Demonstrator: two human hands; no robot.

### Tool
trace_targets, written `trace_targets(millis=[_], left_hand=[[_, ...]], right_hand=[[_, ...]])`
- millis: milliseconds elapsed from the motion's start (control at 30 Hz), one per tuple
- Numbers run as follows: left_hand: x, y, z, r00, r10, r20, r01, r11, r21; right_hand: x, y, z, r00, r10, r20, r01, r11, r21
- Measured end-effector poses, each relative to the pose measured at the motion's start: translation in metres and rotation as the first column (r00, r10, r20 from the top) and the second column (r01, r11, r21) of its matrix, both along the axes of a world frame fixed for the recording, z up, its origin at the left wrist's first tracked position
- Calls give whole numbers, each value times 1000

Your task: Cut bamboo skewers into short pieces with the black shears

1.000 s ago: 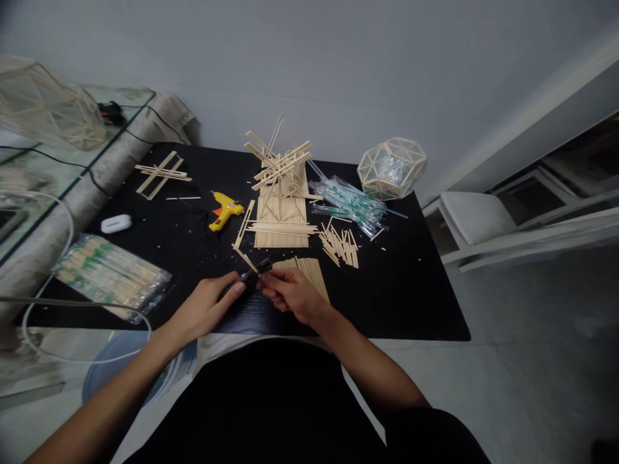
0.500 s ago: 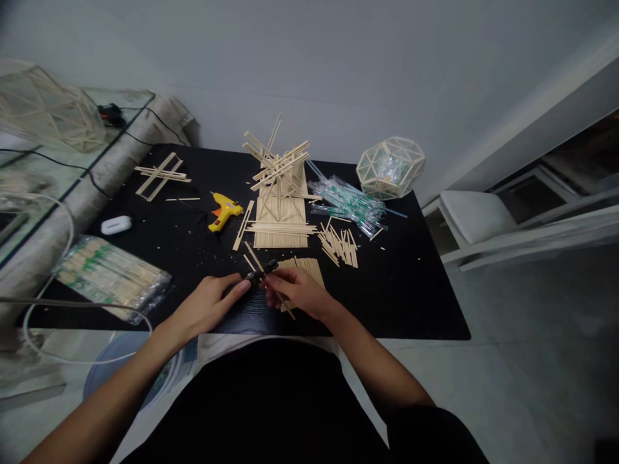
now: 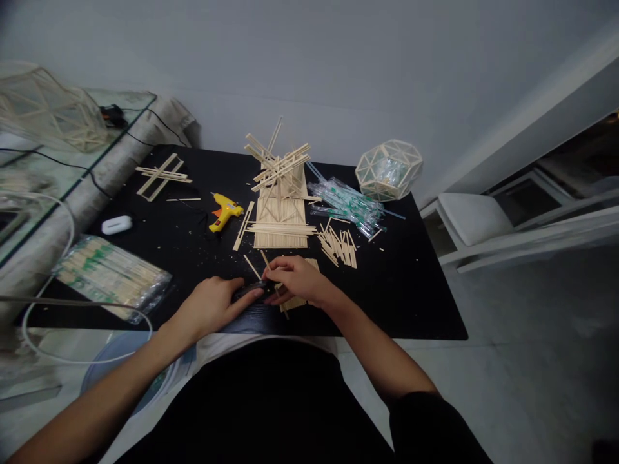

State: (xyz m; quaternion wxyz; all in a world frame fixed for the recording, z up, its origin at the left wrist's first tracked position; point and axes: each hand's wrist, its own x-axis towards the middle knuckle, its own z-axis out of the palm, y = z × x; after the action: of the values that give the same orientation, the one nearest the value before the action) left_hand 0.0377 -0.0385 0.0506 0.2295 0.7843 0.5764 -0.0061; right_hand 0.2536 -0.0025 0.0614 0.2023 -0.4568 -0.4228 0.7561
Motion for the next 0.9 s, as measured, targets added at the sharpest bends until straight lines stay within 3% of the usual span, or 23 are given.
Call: trace_targets(millis=[133, 267, 400, 500, 600, 733, 900], left_hand=[[-9, 0, -8, 998, 58, 39, -58, 998, -13], [-23, 0, -11, 962, 216, 167, -199, 974, -112], [-18, -4, -12, 851, 306, 427, -268, 952, -148], [3, -7, -13, 717, 307, 626, -296, 947, -126], [24, -7, -16, 642, 268, 719, -264, 957, -122], [35, -4, -19, 679, 182, 711, -196, 979, -64], [32, -1, -18, 758, 157, 633, -182, 983, -26]], right_hand=[[7, 0, -1, 997, -77, -1, 77, 996, 37], [24, 1, -4, 972, -226, -56, 231, 968, 101], [31, -2, -9, 952, -294, -89, 301, 949, 91], [20, -9, -13, 961, -256, -106, 264, 963, 63], [5, -17, -17, 973, -205, -108, 212, 976, 55], [-6, -22, -24, 972, -217, -92, 223, 973, 63], [-7, -24, -27, 962, -251, -103, 258, 964, 62]])
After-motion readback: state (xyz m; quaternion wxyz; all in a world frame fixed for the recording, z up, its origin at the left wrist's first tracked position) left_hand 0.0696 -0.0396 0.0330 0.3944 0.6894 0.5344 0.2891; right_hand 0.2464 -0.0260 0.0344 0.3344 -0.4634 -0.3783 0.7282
